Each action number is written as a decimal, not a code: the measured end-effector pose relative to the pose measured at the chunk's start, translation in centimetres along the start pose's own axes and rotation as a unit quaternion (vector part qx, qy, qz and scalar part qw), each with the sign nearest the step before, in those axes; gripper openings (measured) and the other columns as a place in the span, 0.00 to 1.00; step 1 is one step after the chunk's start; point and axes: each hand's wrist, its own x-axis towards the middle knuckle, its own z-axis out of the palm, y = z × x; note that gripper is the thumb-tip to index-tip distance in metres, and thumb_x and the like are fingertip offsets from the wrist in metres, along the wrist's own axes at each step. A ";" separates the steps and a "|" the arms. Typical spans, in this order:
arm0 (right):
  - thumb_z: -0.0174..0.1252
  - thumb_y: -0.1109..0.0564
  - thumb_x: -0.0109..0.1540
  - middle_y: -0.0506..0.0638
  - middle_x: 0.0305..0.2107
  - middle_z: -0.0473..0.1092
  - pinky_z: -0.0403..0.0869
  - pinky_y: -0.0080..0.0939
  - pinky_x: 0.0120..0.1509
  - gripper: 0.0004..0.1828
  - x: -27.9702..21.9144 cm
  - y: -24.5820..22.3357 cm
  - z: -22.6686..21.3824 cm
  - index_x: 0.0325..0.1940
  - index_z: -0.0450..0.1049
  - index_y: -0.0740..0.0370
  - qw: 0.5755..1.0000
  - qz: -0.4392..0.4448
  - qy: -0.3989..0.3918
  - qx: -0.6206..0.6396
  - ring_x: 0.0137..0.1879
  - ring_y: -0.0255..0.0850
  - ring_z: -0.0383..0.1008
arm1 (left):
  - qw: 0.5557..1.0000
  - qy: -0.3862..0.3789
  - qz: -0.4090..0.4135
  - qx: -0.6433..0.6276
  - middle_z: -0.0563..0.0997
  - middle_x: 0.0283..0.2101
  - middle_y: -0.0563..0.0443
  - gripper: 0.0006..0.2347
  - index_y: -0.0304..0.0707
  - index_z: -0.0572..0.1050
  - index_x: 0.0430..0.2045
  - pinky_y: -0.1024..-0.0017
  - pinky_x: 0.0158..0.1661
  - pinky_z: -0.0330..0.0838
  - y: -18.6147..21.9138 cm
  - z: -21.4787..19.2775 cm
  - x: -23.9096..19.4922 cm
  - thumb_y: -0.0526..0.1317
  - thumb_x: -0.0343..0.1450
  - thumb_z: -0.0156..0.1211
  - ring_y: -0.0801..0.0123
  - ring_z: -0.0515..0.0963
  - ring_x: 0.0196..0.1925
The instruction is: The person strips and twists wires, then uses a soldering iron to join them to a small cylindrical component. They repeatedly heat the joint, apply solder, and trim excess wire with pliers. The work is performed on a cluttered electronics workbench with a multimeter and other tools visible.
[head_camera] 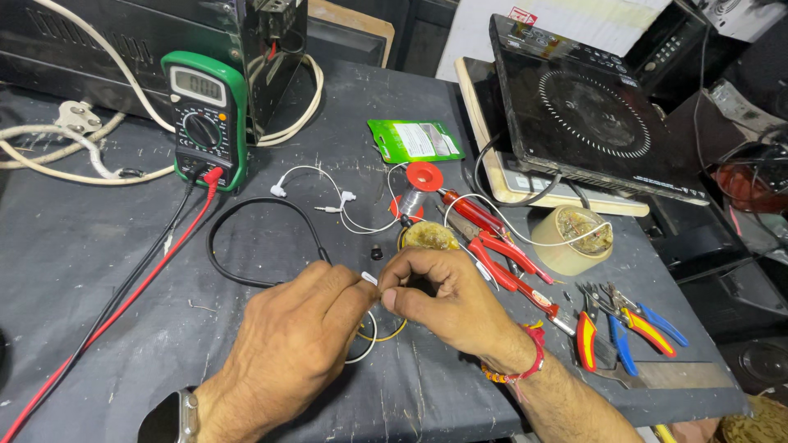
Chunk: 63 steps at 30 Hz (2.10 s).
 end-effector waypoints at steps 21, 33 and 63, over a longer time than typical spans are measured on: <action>0.59 0.65 0.64 0.52 0.44 0.69 0.70 0.40 0.58 0.02 -0.5 -0.2 -0.9 0.39 0.75 0.68 0.981 -0.171 0.089 0.003 0.52 0.38 0.70 | 0.948 0.015 -0.271 -0.165 0.81 0.31 0.51 0.22 0.37 0.74 0.48 0.67 0.25 0.76 0.3 0.9 2.1 0.42 0.61 0.69 0.64 0.83 0.24; 0.55 0.60 0.68 0.50 0.42 0.69 0.71 0.39 0.57 0.04 0.2 0.5 -1.8 0.41 0.70 0.65 0.980 -0.152 0.092 0.085 0.50 0.37 0.70 | 0.990 -0.004 -0.143 -0.018 0.74 0.25 0.47 0.08 0.37 0.78 0.22 0.56 0.22 0.69 -0.4 1.8 3.3 0.41 0.68 0.65 0.51 0.78 0.25; 0.58 0.57 0.70 0.53 0.46 0.70 0.70 0.37 0.51 0.08 0.8 0.5 -4.5 0.47 0.70 0.65 0.968 -0.073 0.057 0.232 0.46 0.35 0.71 | 0.975 -0.214 -0.066 0.002 0.80 0.33 0.43 0.04 0.35 0.77 0.25 0.53 0.31 0.76 1.3 5.9 4.5 0.33 0.61 0.59 0.49 0.82 0.34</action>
